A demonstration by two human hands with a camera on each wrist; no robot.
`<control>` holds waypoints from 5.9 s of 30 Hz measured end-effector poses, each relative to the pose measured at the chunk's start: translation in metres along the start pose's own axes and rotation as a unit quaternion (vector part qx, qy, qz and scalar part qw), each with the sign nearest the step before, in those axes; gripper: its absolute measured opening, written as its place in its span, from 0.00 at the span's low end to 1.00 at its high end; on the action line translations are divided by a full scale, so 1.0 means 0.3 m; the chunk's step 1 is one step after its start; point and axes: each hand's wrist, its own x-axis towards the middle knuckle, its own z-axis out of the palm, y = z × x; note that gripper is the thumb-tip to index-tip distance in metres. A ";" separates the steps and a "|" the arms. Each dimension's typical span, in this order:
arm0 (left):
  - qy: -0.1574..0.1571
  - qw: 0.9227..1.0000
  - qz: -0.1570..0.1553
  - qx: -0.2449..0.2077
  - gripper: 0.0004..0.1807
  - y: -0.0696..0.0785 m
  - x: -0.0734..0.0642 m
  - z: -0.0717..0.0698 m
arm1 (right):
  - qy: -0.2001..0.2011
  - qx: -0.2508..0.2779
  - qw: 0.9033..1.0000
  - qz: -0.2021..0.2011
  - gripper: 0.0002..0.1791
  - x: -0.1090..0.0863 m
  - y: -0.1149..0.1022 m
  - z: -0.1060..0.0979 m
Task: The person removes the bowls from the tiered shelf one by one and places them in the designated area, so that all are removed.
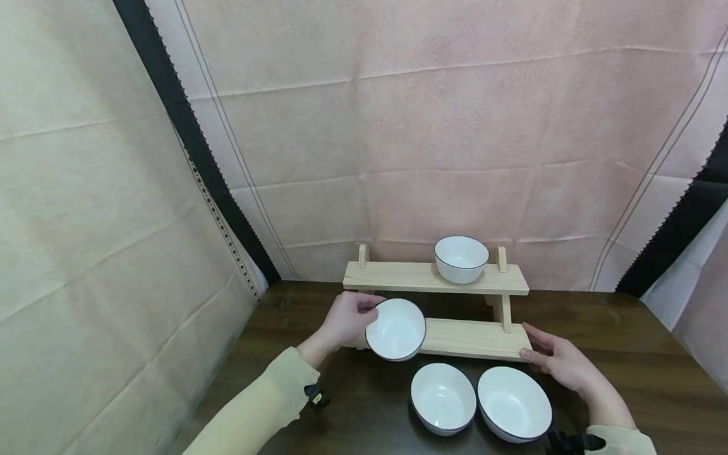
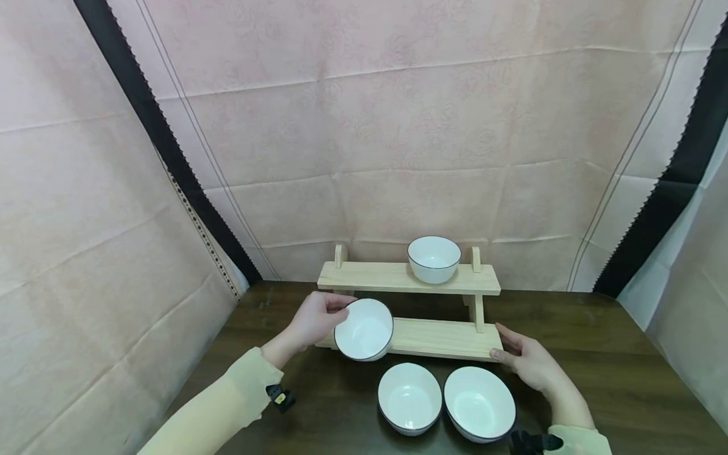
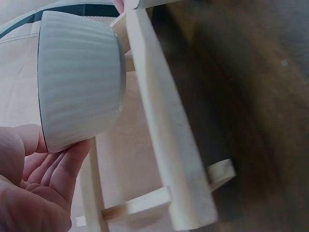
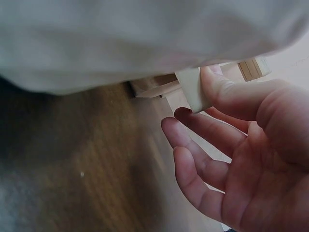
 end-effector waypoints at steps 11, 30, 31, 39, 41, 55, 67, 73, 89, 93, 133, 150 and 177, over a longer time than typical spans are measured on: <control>-0.011 1.000 -0.015 -0.006 0.15 -0.111 -0.090 -0.005 | -0.001 0.000 1.000 0.002 0.45 -0.005 -0.001 0.003; -0.021 0.998 -0.055 0.000 0.14 -0.215 -0.191 -0.046 | -0.003 0.002 1.000 0.009 0.46 0.001 -0.003 -0.005; -0.023 0.998 -0.056 0.002 0.14 -0.218 -0.195 -0.049 | -0.003 0.002 1.000 0.009 0.46 0.003 -0.003 -0.004; -0.046 0.998 -0.041 0.003 0.14 -0.236 -0.216 -0.067 | 0.000 0.003 1.000 0.003 0.45 0.006 0.000 -0.004; -0.052 0.998 -0.042 0.006 0.13 -0.238 -0.219 -0.065 | 0.000 0.003 1.000 0.001 0.45 0.004 -0.001 -0.006; -0.100 0.994 -0.047 0.010 0.14 -0.212 -0.210 -0.032 | -0.001 0.005 1.000 0.006 0.45 -0.001 -0.003 -0.006; -0.123 0.991 -0.051 -0.001 0.13 -0.185 -0.202 -0.021 | 0.000 0.006 1.000 0.012 0.45 -0.002 -0.005 -0.003; -0.128 0.990 -0.059 -0.005 0.12 -0.185 -0.202 -0.010 | 0.000 0.005 1.000 0.007 0.45 -0.003 -0.002 -0.003; -0.146 0.987 -0.070 -0.007 0.12 -0.184 -0.194 -0.005 | 0.002 0.001 1.000 0.007 0.45 0.002 -0.002 0.003; -0.151 0.986 -0.072 -0.011 0.12 -0.188 -0.193 -0.005 | 0.002 0.002 1.000 0.008 0.45 0.003 0.000 0.003; -0.170 0.983 -0.066 -0.006 0.13 -0.189 -0.179 0.002 | 0.004 0.002 1.000 0.001 0.44 -0.003 -0.002 -0.004; -0.133 0.990 -0.015 0.042 0.15 -0.115 -0.130 -0.023 | 0.001 0.000 1.000 0.006 0.45 0.002 0.001 -0.004; 0.018 1.000 0.004 -0.001 0.15 0.217 0.217 0.048 | 0.002 0.008 1.000 0.003 0.45 0.004 0.005 0.001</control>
